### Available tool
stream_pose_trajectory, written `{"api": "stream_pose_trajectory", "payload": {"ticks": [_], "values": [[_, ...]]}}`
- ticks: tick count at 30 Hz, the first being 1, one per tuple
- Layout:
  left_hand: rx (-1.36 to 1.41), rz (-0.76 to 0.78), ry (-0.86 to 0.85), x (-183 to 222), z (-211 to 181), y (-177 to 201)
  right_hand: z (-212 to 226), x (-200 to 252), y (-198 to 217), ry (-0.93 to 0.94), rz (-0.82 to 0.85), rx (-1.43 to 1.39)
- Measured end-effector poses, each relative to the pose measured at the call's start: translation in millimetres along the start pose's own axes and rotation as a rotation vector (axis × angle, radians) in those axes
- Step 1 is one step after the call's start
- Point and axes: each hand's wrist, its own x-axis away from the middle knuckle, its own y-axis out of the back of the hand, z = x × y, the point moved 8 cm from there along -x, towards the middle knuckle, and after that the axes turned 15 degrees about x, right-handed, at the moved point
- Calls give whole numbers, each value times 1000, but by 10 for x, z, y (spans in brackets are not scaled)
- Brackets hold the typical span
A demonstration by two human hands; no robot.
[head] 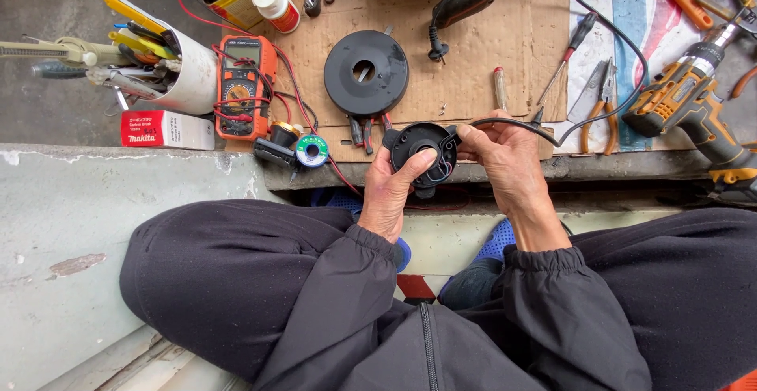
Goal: Disassembling and inspecting the base of an electric kettle for repair using a screwdriver and soldering iron.
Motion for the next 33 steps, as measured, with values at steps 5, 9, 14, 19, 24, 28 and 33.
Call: {"api": "stream_pose_trajectory", "payload": {"ticks": [5,9,14,19,24,28,33], "values": [[33,-48,-23,-5,-3,-46,7,87,-52,-36,-19,-26],[58,-77,-53,43,-121,-134,-35,369,-110,-101,-28,0],[35,-100,-60,51,-149,-185,-114,559,-160,-96,-22,-29],[52,-95,-78,75,-148,-222,-81,581,-191,-58,-49,-19],[47,-91,-99,97,-165,-233,-118,595,-131,-76,-94,-8],[9,-72,-124,73,-112,-212,-42,532,-70,18,-155,130],[-54,-19,-169,101,-160,-220,207,567,-57,1,-178,494]]}}
